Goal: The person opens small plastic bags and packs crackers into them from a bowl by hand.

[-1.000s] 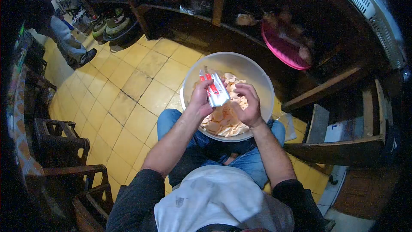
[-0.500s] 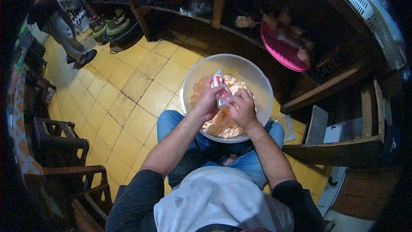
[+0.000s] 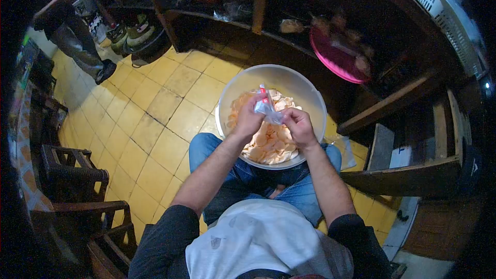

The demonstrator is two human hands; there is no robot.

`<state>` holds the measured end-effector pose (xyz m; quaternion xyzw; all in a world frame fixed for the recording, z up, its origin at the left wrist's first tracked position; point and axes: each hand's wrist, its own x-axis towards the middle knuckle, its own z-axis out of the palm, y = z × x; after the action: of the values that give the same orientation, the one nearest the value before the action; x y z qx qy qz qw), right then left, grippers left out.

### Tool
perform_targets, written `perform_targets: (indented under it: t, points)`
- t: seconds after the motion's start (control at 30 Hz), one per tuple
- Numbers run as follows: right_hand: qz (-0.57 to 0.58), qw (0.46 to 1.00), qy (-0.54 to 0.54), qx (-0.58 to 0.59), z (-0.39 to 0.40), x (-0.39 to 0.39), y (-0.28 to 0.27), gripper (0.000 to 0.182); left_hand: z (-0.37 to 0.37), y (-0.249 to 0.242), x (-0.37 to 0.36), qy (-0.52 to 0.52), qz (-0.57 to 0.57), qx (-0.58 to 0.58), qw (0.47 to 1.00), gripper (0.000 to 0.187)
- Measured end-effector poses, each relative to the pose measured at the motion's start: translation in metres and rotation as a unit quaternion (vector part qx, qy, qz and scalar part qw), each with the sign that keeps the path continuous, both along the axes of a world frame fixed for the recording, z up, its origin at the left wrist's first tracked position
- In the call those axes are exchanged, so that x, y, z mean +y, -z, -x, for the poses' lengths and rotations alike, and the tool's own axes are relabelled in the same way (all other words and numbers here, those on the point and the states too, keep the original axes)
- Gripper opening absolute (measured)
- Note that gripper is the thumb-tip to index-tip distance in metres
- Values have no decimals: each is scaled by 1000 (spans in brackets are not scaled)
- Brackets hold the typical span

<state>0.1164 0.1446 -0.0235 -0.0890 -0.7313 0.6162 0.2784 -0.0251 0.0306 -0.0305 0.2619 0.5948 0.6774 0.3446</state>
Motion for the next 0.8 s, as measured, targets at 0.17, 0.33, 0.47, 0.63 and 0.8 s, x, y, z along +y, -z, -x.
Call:
perform_targets:
  t: [0.17,0.33,0.47,0.63,0.8]
  points:
    - [441,893,16,90,-13,16,-12,16,6,-1,-4,-49,-11,-3,999,50]
    - [353,931,89,-29,4,-6,-22,24,-2,-10,-8,-129,-7,155,979,57]
    - [161,967,-31,-197,8,-11,-5,32,-5,-28,-24,61,0,143,988,54]
    - [264,959,1,-103,9,3,8,23,-2,-15,-18,101,10,172,980,43]
    - [318,937,111,-95,14,7,1,21,38,-15,2,68,97,232,965,40]
